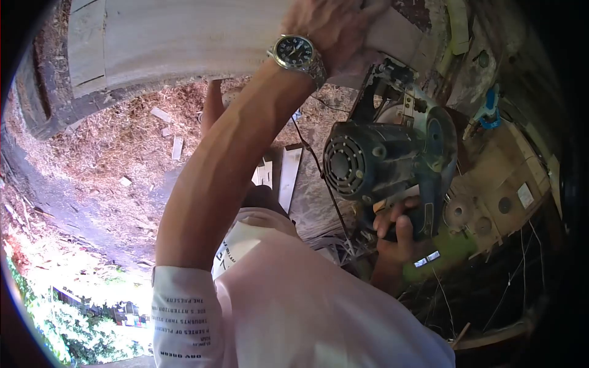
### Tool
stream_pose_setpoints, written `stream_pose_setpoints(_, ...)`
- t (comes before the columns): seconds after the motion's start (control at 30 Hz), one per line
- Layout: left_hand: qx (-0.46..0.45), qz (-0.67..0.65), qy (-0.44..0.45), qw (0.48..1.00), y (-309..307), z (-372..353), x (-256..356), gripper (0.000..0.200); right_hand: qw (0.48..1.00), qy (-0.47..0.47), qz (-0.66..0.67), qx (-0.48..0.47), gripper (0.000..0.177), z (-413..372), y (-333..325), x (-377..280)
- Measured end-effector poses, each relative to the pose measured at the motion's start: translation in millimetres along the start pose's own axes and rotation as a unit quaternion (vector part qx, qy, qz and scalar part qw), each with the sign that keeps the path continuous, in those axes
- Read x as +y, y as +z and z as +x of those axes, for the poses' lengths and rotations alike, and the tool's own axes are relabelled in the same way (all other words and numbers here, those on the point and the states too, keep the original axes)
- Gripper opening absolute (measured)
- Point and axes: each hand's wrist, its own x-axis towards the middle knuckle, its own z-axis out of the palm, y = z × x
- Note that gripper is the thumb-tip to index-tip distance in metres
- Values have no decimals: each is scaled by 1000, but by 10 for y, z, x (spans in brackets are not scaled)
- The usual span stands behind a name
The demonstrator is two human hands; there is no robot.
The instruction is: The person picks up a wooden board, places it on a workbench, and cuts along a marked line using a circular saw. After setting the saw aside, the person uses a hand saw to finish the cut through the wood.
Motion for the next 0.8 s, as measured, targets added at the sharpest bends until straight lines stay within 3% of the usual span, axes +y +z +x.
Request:
stream_pose_setpoints(0.13, 9, -6, 4, 1000, -18, 27, -12, 75, 999, -3, -36, 35, 24, 1, 27, 10)
stream_pose_setpoints(0.43, 19, -18, -9, 1000, -23, 38, 5, 70, 997, 10, -29, 68, 15, 62, 148, -59)
stream_pose_setpoints(0.53, -25, -68, -16, 997, -137, 71, 0, 70, 1000, 14, 21, -7, 28, 64, -25, -36)
stream_pose_setpoints(0.63, -50, -56, -15, 997, -195, 82, 0, 71, 1000, 20, 6, 20, 28, 56, 40, -77)
stream_pose_setpoints(0.8, -10, -15, -13, 1000, -40, 58, -6, 72, 999, 29, -8, 45, 29, 50, 74, -117)
